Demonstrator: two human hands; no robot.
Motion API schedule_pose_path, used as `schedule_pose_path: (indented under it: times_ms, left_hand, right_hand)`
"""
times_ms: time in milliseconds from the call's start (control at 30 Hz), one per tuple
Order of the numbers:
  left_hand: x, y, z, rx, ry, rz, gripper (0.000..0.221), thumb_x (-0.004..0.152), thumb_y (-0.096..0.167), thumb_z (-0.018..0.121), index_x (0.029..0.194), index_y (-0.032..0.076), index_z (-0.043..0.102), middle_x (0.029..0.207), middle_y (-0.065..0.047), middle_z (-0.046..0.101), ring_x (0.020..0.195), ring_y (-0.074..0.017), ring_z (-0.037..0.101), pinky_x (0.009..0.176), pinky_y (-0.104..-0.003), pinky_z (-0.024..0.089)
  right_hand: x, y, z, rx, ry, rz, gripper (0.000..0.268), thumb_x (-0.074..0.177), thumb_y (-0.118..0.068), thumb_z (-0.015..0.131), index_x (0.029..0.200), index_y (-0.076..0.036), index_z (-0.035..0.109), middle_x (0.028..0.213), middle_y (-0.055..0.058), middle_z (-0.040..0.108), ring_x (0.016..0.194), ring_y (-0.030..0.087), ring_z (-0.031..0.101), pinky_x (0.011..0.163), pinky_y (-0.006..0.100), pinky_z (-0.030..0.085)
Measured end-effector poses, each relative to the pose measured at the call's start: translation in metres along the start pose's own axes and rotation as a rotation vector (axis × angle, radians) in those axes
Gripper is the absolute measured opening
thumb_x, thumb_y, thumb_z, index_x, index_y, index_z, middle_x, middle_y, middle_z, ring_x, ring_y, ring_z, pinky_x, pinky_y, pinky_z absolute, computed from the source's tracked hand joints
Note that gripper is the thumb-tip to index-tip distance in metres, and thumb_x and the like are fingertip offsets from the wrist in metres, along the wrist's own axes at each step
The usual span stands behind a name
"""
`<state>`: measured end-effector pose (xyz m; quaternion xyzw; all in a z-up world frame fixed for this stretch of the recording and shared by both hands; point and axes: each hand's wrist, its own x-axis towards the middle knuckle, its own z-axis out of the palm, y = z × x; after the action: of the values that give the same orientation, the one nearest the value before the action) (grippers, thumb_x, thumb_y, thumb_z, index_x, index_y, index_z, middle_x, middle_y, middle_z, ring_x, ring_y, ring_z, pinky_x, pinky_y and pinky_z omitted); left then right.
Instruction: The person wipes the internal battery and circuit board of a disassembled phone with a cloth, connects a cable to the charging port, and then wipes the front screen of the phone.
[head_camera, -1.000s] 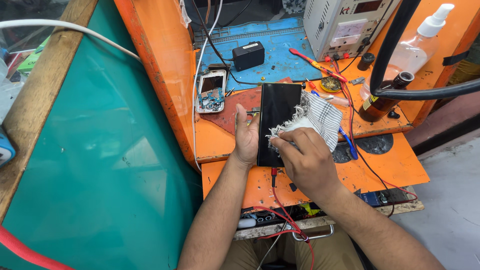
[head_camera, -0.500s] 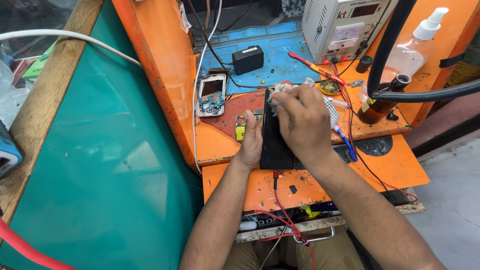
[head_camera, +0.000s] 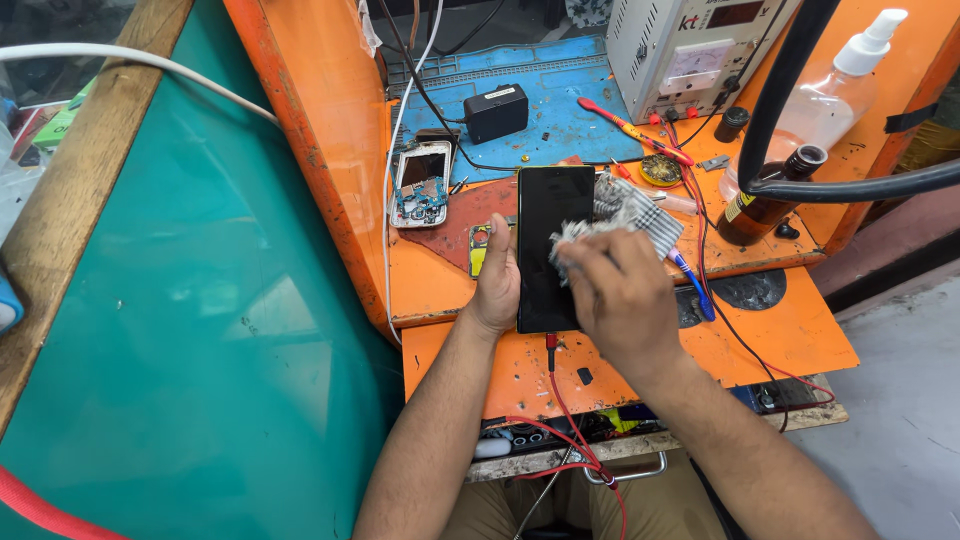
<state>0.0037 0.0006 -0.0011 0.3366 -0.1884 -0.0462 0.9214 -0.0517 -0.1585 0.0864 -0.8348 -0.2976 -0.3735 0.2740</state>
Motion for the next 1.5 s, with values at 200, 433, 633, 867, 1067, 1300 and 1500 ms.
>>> schedule_pose_path:
  times_ms: [200,433,633,867,1067,1300,1500]
  left_hand:
    - [-0.003,0.001,-0.001,-0.058,-0.138,-0.07,0.088,0.108,0.071,0.027,0.149,-0.003,0.05,0.139,-0.014,0.064,0.127,-0.0215,0.062,0.114,-0.038,0.048]
    - [-0.002,-0.01,-0.012,-0.062,-0.146,-0.086,0.09,0.106,0.074,0.024,0.151,-0.001,0.047,0.138,-0.015,0.062,0.126,-0.0221,0.062,0.111,-0.038,0.049]
    - [-0.006,-0.002,0.006,-0.058,-0.069,-0.14,0.081,0.107,0.066,0.028,0.157,0.004,0.039,0.146,-0.01,0.057,0.136,-0.0201,0.056,0.117,-0.037,0.047]
    - [-0.004,-0.004,0.002,-0.092,-0.094,-0.127,0.078,0.107,0.066,0.031,0.156,0.006,0.04,0.143,-0.012,0.058,0.132,-0.0211,0.058,0.114,-0.04,0.048]
    - [-0.004,-0.011,-0.014,-0.061,-0.119,-0.065,0.083,0.11,0.07,0.031,0.151,0.0,0.049,0.139,-0.014,0.062,0.129,-0.0214,0.06,0.113,-0.038,0.048]
    - [-0.003,-0.004,-0.001,-0.105,-0.229,-0.267,0.09,0.1,0.075,0.032,0.153,0.004,0.043,0.14,-0.016,0.061,0.124,-0.0286,0.065,0.102,-0.049,0.059]
    - [-0.003,-0.006,-0.007,-0.125,-0.274,-0.252,0.087,0.105,0.074,0.03,0.156,0.005,0.042,0.137,-0.017,0.063,0.119,-0.0311,0.067,0.098,-0.049,0.06]
  right_hand:
    - [-0.013,-0.011,-0.005,0.039,-0.042,-0.115,0.022,0.084,0.002,0.075,0.105,-0.005,0.075,0.096,0.007,0.066,0.094,0.026,0.064,0.082,0.039,0.053]
    - [0.007,-0.003,0.005,0.067,-0.007,-0.102,0.021,0.086,0.001,0.076,0.105,-0.006,0.074,0.098,0.008,0.067,0.095,0.027,0.064,0.082,0.039,0.053]
    - [0.041,0.013,0.015,-0.008,0.072,-0.029,0.019,0.089,-0.001,0.079,0.107,-0.01,0.076,0.1,0.008,0.065,0.097,0.029,0.062,0.082,0.041,0.052]
    - [0.033,0.014,0.012,0.014,0.054,-0.064,0.02,0.088,-0.001,0.079,0.106,-0.009,0.075,0.1,0.008,0.065,0.097,0.029,0.062,0.083,0.041,0.052]
    - [-0.002,0.007,-0.001,0.105,-0.061,-0.168,0.02,0.085,-0.002,0.078,0.104,-0.008,0.074,0.099,0.007,0.067,0.095,0.027,0.065,0.081,0.04,0.052]
    - [0.018,0.038,0.002,-0.032,0.076,-0.125,0.018,0.09,-0.002,0.08,0.106,-0.009,0.075,0.102,0.008,0.066,0.097,0.029,0.063,0.083,0.041,0.052]
    - [0.035,0.034,0.013,0.052,0.11,-0.051,0.023,0.091,0.001,0.078,0.112,-0.01,0.074,0.105,0.009,0.065,0.1,0.03,0.063,0.086,0.04,0.052]
